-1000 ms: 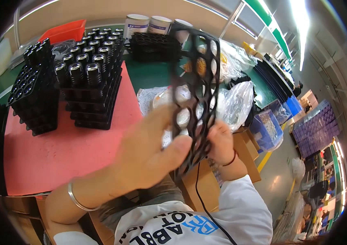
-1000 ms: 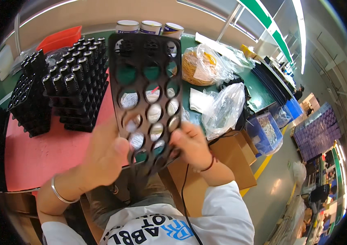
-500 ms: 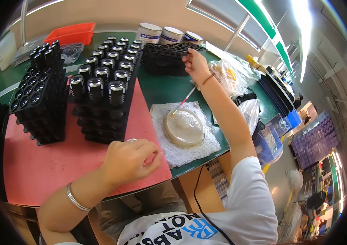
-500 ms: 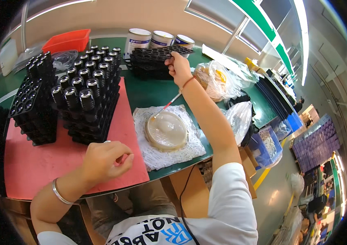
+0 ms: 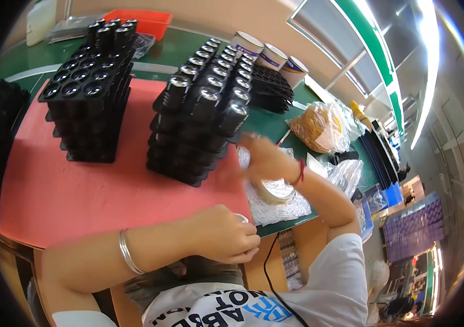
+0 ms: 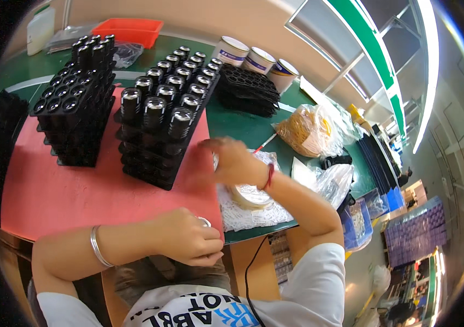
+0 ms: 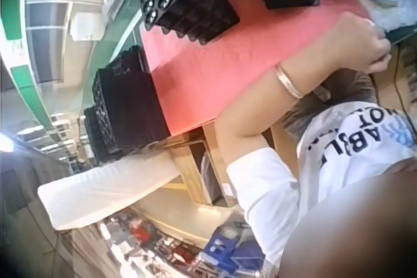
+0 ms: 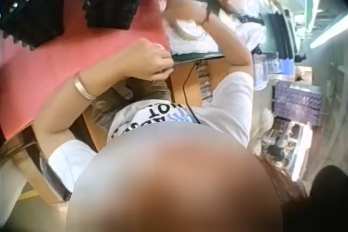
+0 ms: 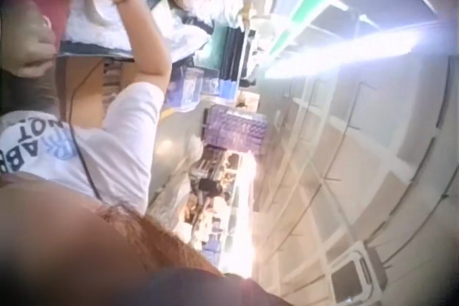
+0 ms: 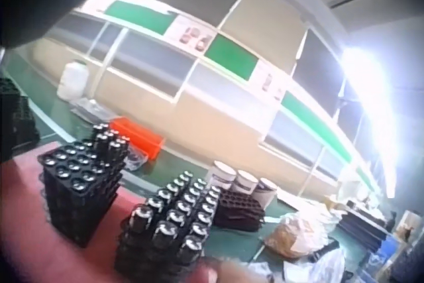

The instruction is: Apply a coating or lubricant to small cylindrical lighting components using a brush and organize them into storage trays.

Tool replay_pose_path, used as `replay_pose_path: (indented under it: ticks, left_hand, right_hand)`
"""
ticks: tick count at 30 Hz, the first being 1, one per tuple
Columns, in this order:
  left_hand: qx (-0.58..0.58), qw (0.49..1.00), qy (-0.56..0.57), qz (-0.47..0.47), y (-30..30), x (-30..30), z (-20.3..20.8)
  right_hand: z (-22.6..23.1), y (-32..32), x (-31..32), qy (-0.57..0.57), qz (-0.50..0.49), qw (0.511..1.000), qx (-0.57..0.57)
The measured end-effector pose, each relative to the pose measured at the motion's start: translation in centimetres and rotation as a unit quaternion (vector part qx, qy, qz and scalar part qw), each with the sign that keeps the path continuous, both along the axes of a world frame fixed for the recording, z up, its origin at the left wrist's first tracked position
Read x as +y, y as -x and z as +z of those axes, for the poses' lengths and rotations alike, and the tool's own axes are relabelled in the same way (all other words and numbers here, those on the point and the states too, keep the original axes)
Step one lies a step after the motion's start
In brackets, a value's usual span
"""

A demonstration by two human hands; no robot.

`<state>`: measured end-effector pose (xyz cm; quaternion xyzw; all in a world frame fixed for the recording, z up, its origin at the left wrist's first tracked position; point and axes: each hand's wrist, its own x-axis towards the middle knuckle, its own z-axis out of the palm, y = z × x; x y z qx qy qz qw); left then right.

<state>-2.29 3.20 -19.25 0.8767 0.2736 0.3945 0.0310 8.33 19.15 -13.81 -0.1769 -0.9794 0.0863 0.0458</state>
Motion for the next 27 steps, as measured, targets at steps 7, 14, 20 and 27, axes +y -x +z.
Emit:
replay_pose_path:
  ticks: [7, 14, 20, 27]
  left_hand:
    - [0.051, 0.998, -0.005, -0.031, -0.3, -0.5, -0.5]
    - [0.080, 0.996, 0.035, -0.026, -0.7, -0.5, -0.6]
    - [0.055, 0.998, 0.005, -0.010, -0.7, -0.1, -1.2]
    - [0.065, 0.998, 0.018, -0.011, -0.7, -0.2, -0.8]
  right_hand:
    - [-2.9, 2.0, -6.0, -0.124, -0.073, 0.990, 0.001]
    - [-1.9, 2.6, -5.0, -0.090, -0.069, 0.991, 0.065]
    - [-1.0, 3.3, -4.4, -0.065, -0.091, 0.994, 0.016]
    - [-2.0, 3.3, -0.4, -0.051, 0.028, 0.991, 0.119]
